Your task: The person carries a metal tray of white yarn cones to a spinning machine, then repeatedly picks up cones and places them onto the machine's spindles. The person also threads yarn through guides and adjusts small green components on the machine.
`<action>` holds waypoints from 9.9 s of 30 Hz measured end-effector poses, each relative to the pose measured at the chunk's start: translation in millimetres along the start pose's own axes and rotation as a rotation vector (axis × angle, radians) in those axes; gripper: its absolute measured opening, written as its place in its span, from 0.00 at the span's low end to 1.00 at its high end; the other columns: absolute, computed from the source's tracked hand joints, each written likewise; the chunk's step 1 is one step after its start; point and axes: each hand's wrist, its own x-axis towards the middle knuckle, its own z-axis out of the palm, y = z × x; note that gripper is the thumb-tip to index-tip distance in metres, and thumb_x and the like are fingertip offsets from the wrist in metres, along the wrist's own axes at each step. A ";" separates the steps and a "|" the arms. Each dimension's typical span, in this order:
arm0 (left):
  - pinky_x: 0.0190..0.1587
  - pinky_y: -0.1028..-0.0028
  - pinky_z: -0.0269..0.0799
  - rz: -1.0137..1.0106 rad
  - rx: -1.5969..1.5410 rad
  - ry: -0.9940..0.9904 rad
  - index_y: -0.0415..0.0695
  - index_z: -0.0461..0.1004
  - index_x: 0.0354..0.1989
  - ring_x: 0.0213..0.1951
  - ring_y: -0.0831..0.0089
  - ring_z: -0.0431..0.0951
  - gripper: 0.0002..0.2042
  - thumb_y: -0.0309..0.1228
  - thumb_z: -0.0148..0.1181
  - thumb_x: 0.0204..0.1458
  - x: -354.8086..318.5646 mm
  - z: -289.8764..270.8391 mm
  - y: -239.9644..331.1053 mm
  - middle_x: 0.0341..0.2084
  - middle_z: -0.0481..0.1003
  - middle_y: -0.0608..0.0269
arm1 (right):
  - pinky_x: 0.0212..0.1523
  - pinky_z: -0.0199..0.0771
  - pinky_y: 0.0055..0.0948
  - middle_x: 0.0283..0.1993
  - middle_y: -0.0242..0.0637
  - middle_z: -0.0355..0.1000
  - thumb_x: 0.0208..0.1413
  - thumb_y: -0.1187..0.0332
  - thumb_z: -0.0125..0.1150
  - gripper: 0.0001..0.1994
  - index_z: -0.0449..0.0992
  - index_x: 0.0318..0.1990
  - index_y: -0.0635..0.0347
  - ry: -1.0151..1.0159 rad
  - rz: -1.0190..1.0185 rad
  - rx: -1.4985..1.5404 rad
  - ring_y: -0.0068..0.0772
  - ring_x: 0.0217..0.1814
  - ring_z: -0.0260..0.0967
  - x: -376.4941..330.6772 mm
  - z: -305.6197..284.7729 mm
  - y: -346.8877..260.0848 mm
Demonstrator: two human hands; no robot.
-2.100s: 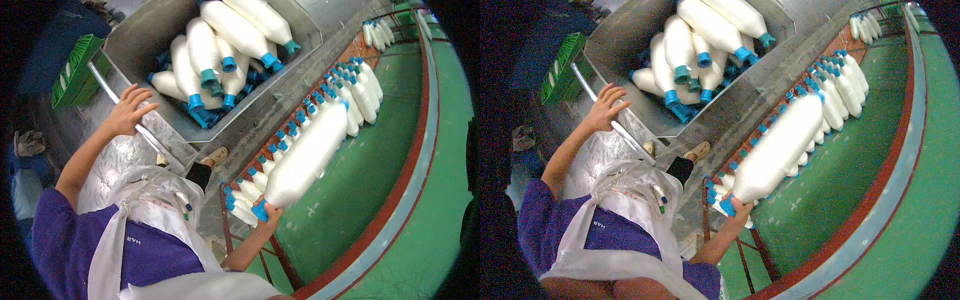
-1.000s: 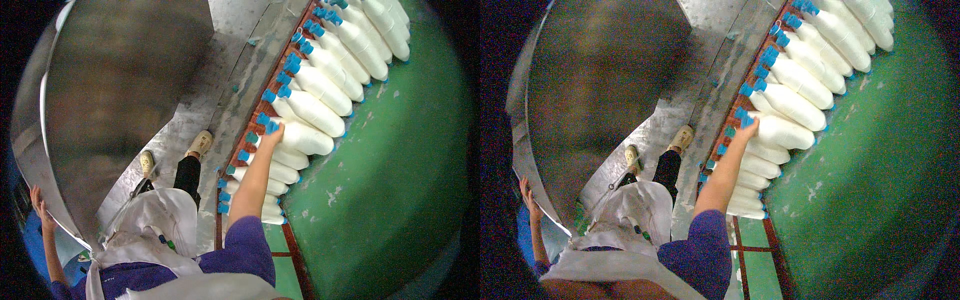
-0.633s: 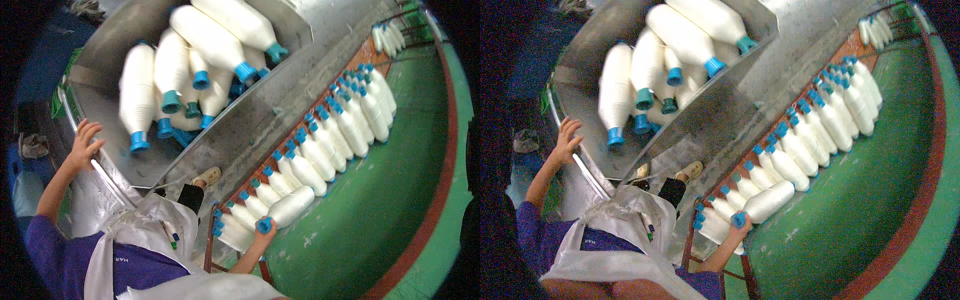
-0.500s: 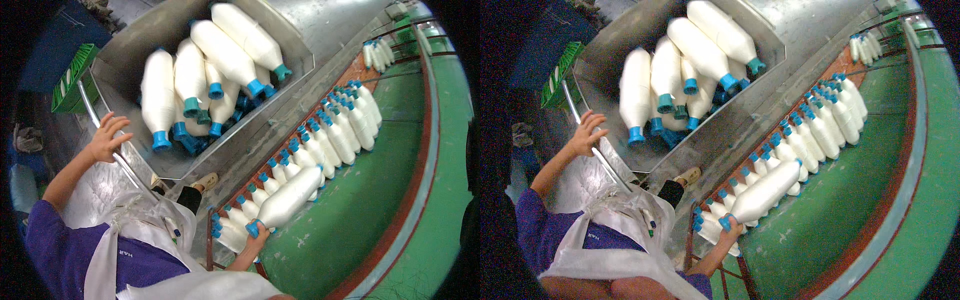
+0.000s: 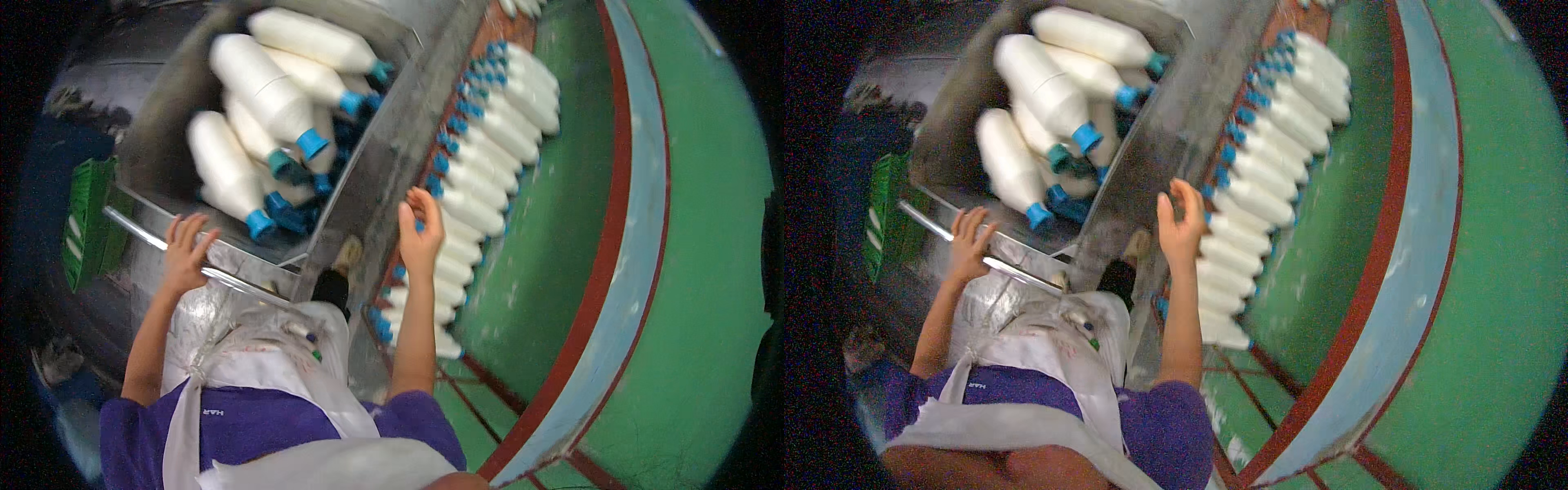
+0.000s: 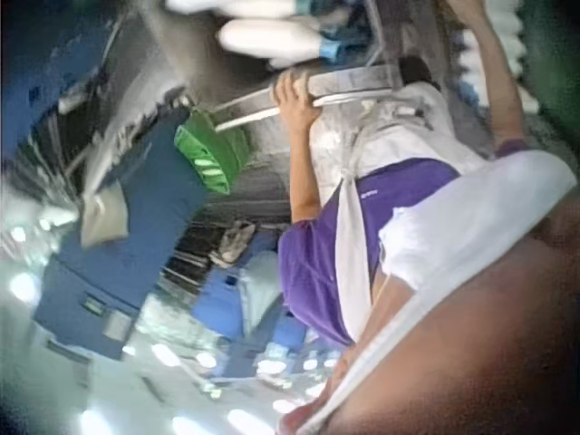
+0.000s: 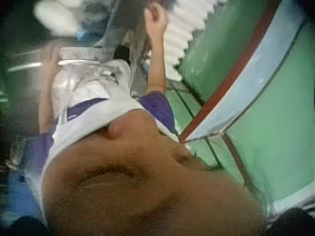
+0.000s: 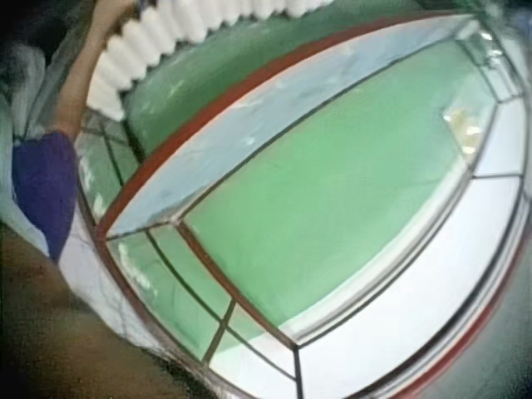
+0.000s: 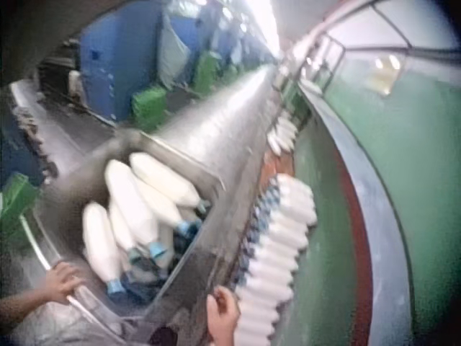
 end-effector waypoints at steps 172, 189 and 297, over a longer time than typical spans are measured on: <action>0.42 0.62 0.63 -1.704 -0.101 0.063 0.49 0.72 0.47 0.41 0.69 0.73 0.24 0.40 0.62 0.38 460.3 64.6 71.9 0.33 0.74 0.67 | 0.59 0.53 0.52 0.52 0.43 0.66 0.36 0.66 0.65 0.38 0.62 0.61 0.62 -1.739 -1.940 -0.078 0.45 0.55 0.62 634.2 383.9 -94.2; 0.47 0.56 0.59 -2.027 0.369 0.427 0.43 0.67 0.57 0.44 0.54 0.69 0.43 0.50 0.72 0.28 477.0 19.5 -111.8 0.43 0.67 0.48 | 0.64 0.50 0.51 0.53 0.43 0.65 0.33 0.62 0.67 0.43 0.60 0.64 0.58 -1.924 -2.439 0.216 0.42 0.57 0.62 556.0 734.2 -186.6; 0.61 0.54 0.53 -1.407 0.106 0.116 0.45 0.62 0.62 0.54 0.54 0.64 0.49 0.41 0.75 0.23 -1254.4 -439.5 -1092.2 0.49 0.67 0.50 | 0.64 0.50 0.52 0.51 0.44 0.64 0.26 0.68 0.70 0.44 0.62 0.61 0.62 -1.564 -1.607 -0.281 0.44 0.56 0.61 -687.0 1774.1 -727.3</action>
